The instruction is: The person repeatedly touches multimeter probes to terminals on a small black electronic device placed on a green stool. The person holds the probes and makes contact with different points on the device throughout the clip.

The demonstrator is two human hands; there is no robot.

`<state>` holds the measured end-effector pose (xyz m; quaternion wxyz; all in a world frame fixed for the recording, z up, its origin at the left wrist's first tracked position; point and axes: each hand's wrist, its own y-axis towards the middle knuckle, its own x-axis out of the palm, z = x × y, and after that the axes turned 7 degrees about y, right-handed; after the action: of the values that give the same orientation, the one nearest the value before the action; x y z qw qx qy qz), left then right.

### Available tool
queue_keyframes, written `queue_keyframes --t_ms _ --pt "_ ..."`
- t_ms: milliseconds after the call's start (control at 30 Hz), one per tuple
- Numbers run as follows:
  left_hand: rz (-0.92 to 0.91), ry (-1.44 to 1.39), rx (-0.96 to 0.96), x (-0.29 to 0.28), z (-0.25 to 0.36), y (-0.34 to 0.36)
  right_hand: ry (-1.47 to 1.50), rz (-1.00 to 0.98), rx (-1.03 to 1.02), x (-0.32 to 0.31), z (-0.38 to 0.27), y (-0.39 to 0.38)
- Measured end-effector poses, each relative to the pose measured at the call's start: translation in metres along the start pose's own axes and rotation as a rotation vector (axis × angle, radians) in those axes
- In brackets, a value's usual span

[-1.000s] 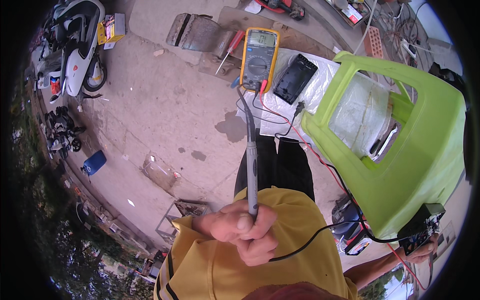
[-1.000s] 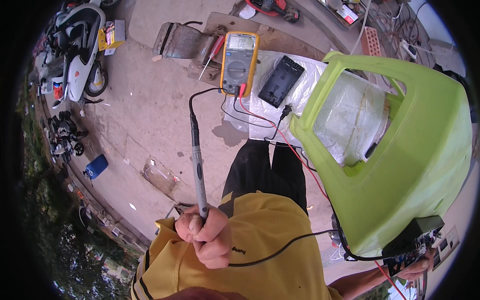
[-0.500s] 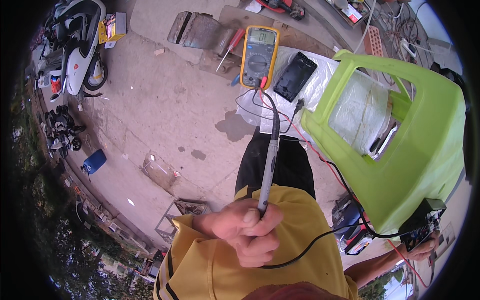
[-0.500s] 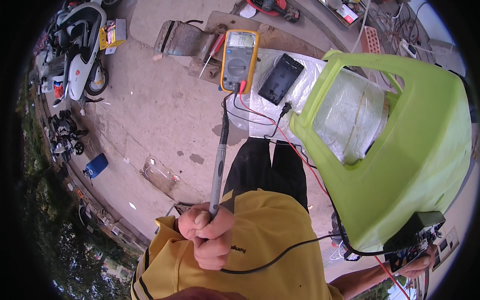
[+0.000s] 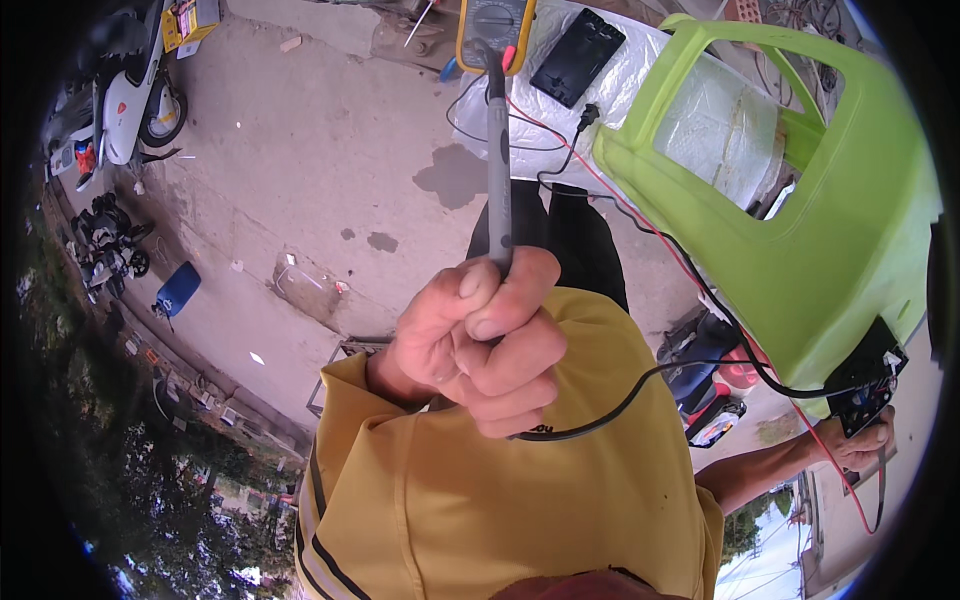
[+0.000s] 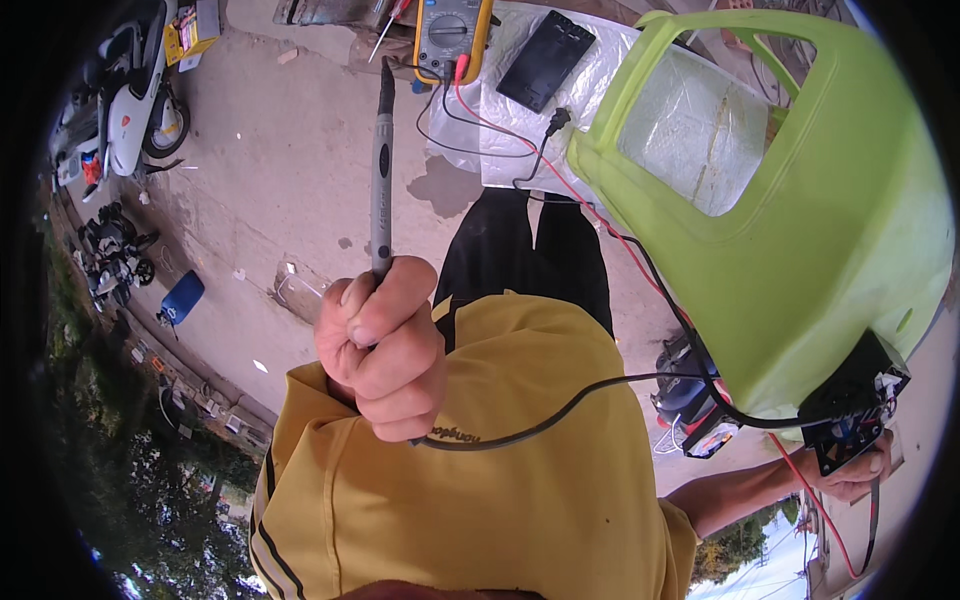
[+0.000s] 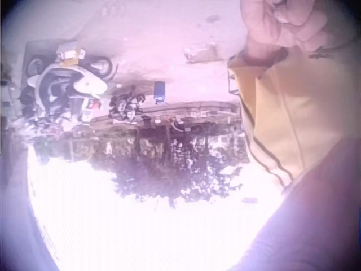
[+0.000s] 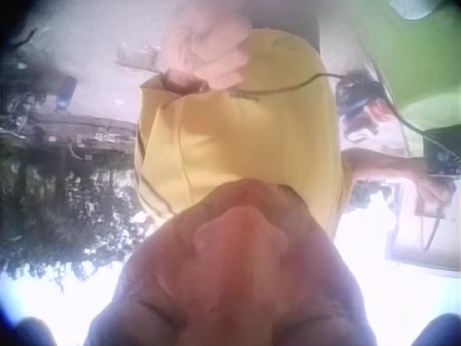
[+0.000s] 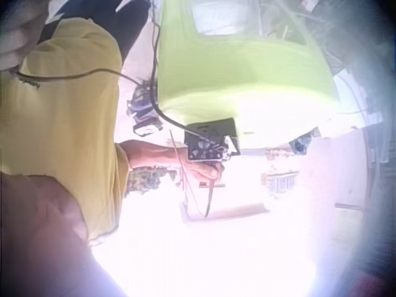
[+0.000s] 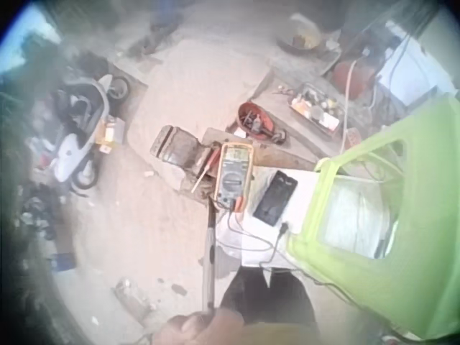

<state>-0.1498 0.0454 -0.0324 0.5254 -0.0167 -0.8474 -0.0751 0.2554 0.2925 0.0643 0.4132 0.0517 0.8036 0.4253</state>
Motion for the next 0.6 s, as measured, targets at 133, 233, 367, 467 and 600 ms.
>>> queue_keyframes --t_ms 133,233,367,467,600 --pt "0.022 0.149 0.086 -0.01 0.01 0.009 0.06 0.027 -0.077 -0.002 0.022 0.002" --pt "0.024 0.235 0.146 -0.018 0.008 0.01 0.073 0.032 -0.094 -0.001 0.02 0.005" --pt "0.057 0.292 0.159 -0.015 0.007 0.013 0.097 0.035 0.039 0.0 0.012 -0.002" --pt "0.06 0.338 0.173 -0.012 0.003 0.013 0.129 0.032 0.116 0.009 -0.009 -0.007" --pt "0.075 0.411 0.228 -0.007 -0.007 0.011 0.207 0.003 0.198 0.01 -0.01 -0.006"
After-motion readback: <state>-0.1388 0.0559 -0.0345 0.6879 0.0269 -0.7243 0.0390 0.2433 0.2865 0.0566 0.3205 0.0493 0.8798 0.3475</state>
